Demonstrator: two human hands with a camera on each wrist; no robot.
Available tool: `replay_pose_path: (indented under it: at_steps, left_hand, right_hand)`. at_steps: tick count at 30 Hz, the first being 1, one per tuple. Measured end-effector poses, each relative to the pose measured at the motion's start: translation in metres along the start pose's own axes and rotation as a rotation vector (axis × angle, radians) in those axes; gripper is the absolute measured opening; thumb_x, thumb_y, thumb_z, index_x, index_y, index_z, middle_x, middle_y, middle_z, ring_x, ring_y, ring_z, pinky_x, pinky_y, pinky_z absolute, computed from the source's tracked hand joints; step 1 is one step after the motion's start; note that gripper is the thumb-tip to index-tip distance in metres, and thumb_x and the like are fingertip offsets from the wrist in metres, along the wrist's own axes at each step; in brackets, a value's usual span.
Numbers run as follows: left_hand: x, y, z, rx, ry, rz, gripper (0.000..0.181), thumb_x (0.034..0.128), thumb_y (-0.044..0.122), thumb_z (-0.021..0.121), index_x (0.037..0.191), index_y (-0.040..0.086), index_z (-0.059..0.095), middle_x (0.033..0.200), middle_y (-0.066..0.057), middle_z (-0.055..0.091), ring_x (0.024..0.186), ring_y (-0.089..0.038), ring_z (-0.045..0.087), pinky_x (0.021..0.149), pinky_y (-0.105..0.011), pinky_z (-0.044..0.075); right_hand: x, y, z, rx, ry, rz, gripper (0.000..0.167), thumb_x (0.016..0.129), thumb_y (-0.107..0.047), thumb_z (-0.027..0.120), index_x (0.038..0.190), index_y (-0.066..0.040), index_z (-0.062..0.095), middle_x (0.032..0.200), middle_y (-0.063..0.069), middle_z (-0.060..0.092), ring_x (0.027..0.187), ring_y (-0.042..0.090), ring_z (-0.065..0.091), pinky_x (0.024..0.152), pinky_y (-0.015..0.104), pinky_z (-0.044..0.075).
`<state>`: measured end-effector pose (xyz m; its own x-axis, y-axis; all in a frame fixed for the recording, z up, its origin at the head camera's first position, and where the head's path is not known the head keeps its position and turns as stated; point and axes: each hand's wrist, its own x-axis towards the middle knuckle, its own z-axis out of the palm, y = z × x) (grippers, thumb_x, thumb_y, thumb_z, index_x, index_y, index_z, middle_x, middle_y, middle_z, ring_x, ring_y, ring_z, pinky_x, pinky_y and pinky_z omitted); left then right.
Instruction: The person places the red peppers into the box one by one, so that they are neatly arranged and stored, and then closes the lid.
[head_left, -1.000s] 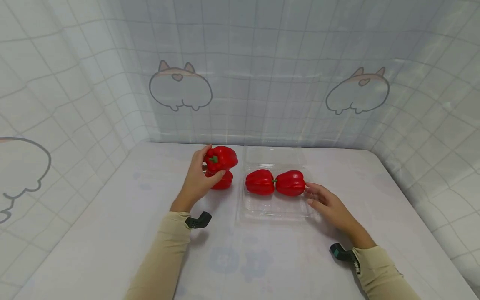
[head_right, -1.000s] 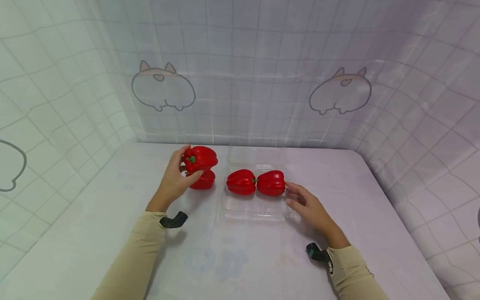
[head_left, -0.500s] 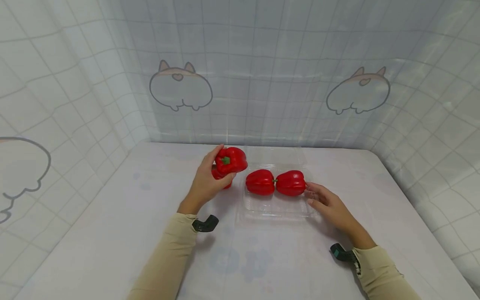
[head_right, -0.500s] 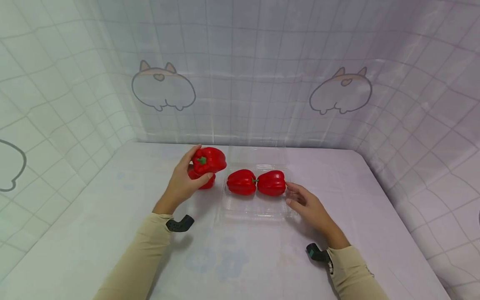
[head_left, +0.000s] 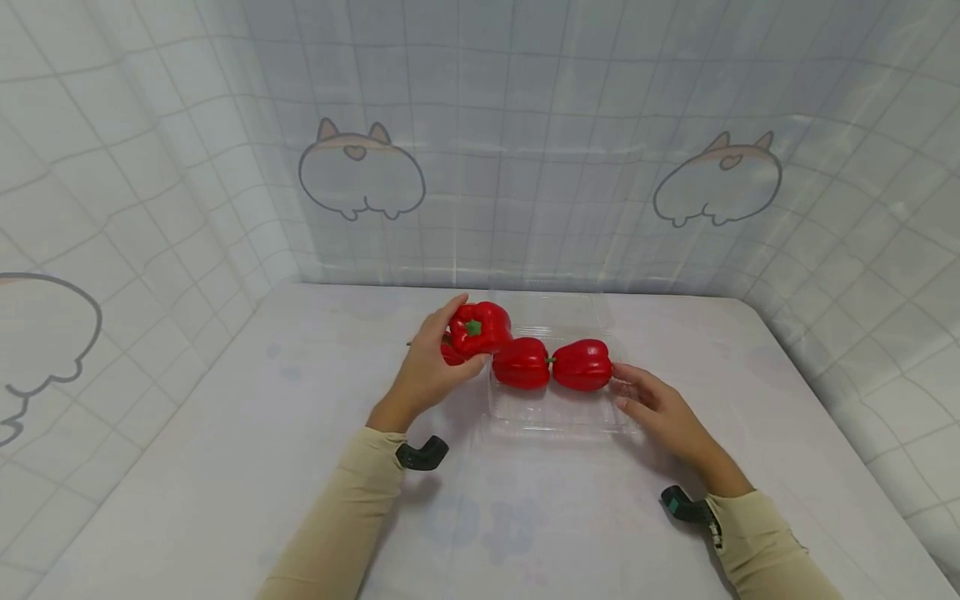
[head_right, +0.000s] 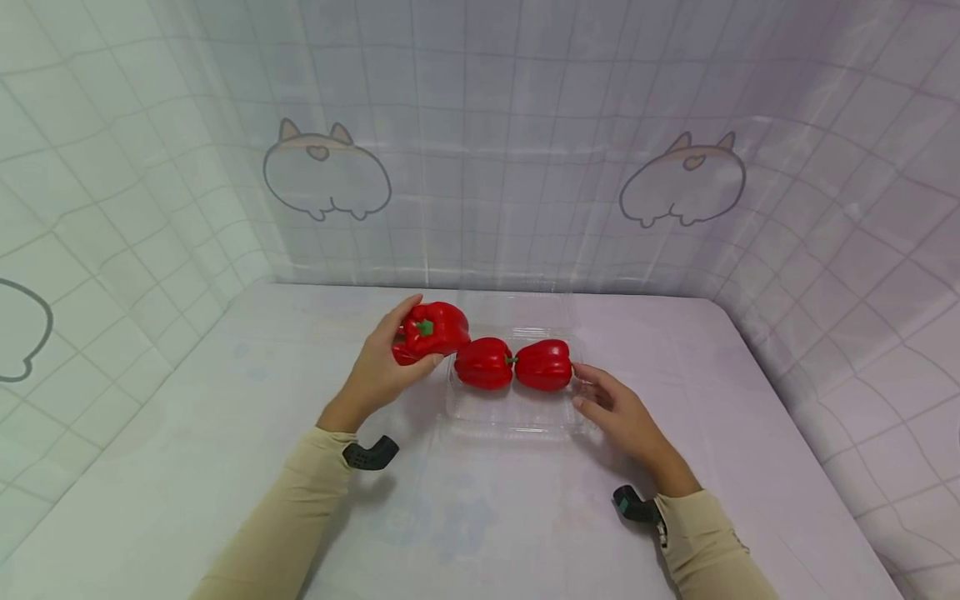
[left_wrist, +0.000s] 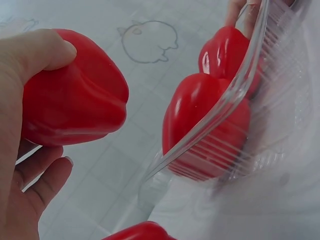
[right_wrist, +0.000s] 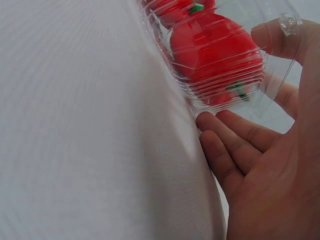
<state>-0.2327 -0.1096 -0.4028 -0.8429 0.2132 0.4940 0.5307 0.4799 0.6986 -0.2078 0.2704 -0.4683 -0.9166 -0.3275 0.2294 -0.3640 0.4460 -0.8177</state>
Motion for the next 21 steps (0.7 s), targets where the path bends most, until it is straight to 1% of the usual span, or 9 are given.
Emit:
replay_pose_path:
  at_steps: [7,10,13,16,19,21]
  left_hand:
    - [-0.001,0.004,0.006,0.013,-0.005,0.026,0.090,0.0756,0.017,0.087,0.151,0.019,0.038,0.142,0.000,0.049,0.120,-0.017,0.049,0.085,-0.038,0.058]
    - [-0.001,0.006,0.008,0.031,-0.010,0.031,0.089,0.0749,0.016,0.087,0.150,0.018,0.039,0.143,-0.001,0.049,0.123,-0.017,0.048,0.086,-0.040,0.057]
    - [-0.003,0.007,0.011,0.038,-0.016,0.027,0.091,0.0749,0.018,0.087,0.151,0.019,0.039,0.145,-0.001,0.048,0.127,-0.018,0.047,0.087,-0.044,0.057]
    - [-0.003,0.009,0.016,0.020,-0.041,0.018,0.091,0.0766,0.020,0.086,0.153,0.022,0.037,0.147,0.000,0.046,0.131,-0.018,0.045,0.091,-0.046,0.055]
    - [-0.003,0.013,0.023,-0.011,-0.085,0.019,0.088,0.0794,0.022,0.084,0.153,0.025,0.036,0.148,0.002,0.045,0.131,-0.016,0.044,0.093,-0.044,0.054]
    - [-0.003,0.015,0.028,-0.024,-0.121,0.023,0.088,0.0804,0.024,0.083,0.154,0.026,0.035,0.147,0.003,0.045,0.130,-0.013,0.045,0.094,-0.040,0.053]
  right_hand:
    - [0.000,-0.002,-0.001,0.003,-0.010,0.007,0.055,0.099,-0.016,0.063,0.151,-0.013,0.044,0.148,0.012,0.049,0.131,0.034,0.052,0.095,0.015,0.044]
    - [-0.001,-0.003,-0.001,0.005,-0.012,0.008,0.055,0.100,-0.016,0.063,0.151,-0.013,0.043,0.148,0.012,0.049,0.131,0.034,0.052,0.095,0.015,0.044]
    - [0.000,-0.002,-0.001,0.010,-0.013,0.006,0.055,0.100,-0.017,0.062,0.151,-0.013,0.043,0.148,0.012,0.049,0.132,0.033,0.051,0.095,0.016,0.044]
    - [0.001,0.000,0.000,0.015,-0.014,-0.005,0.055,0.100,-0.017,0.062,0.151,-0.013,0.043,0.147,0.013,0.050,0.132,0.034,0.051,0.096,0.016,0.044]
    - [0.001,0.001,0.000,0.017,-0.011,-0.025,0.054,0.100,-0.016,0.062,0.151,-0.011,0.043,0.146,0.015,0.051,0.130,0.035,0.052,0.095,0.016,0.044]
    - [0.002,0.002,0.000,0.023,-0.010,-0.031,0.054,0.100,-0.016,0.061,0.151,-0.010,0.043,0.146,0.015,0.051,0.130,0.036,0.052,0.095,0.016,0.045]
